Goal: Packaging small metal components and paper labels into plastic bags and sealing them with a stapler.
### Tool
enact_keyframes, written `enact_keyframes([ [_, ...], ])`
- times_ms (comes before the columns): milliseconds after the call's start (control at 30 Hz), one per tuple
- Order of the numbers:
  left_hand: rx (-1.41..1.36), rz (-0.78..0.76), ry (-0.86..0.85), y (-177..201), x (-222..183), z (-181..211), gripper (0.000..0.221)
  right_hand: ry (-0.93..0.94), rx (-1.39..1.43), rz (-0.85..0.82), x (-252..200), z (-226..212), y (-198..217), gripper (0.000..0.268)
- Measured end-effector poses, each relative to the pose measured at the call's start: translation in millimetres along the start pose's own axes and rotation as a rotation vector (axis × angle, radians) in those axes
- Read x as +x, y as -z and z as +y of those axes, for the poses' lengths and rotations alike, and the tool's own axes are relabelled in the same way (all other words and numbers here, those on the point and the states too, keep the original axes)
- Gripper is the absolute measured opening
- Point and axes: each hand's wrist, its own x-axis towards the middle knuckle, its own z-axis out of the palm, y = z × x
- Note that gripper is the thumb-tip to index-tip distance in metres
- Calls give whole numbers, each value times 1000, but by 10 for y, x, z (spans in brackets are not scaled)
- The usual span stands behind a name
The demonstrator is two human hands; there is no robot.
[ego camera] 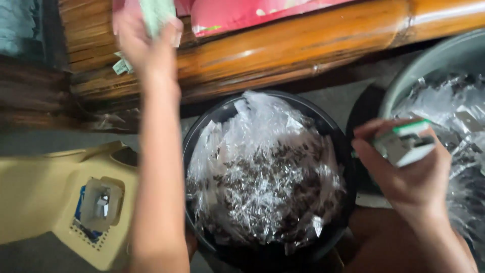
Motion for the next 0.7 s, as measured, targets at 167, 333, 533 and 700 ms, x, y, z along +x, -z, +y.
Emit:
enact_keyframes([
  [167,-914,-358,1003,-198,-1514,1605,36,166,186,-55,11,55,-186,51],
  [333,-1436,-397,1129,-458,-2202,2108,44,13,314,-61,-157,168,-148,33],
  [533,-1227,-500,991,-730,-2558,1789,37,-121,724,143,-220,203,242,25],
  [700,-102,-366,355,-1279,-3751,1023,13,-118,476,312,-135,419,301,29],
])
